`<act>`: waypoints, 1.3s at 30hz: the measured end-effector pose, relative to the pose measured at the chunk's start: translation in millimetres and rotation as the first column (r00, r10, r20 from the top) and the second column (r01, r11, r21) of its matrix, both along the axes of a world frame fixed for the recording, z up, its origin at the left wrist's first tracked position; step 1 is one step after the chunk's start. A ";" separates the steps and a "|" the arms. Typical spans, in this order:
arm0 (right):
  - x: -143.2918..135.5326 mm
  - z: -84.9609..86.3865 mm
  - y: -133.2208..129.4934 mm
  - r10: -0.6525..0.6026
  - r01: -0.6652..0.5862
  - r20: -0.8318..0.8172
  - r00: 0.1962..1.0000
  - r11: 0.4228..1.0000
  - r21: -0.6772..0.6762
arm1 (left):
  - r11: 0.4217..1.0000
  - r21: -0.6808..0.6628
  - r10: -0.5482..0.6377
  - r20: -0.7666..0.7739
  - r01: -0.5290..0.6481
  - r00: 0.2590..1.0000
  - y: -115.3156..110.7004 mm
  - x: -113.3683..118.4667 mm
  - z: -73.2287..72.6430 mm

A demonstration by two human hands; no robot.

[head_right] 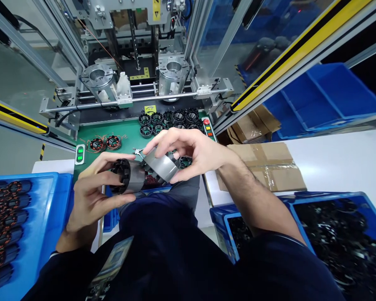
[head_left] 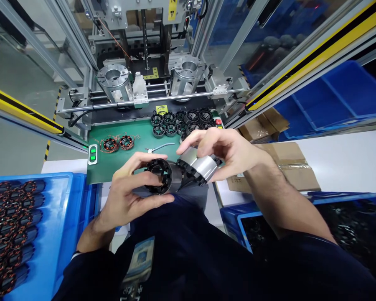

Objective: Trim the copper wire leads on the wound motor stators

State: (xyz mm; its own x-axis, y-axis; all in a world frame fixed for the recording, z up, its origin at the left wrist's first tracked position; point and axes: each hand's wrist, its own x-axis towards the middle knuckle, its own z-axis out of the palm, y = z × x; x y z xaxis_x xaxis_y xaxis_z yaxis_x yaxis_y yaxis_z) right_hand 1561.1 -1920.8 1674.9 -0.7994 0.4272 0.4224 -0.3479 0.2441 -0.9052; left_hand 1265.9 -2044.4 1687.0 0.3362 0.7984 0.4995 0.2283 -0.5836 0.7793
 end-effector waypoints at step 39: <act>-8.4 53.7 250.8 -0.919 0.309 0.367 0.142 0.394 0.866 | 0.527 -0.849 0.644 0.423 0.031 0.638 -29.9 2.1 -112.7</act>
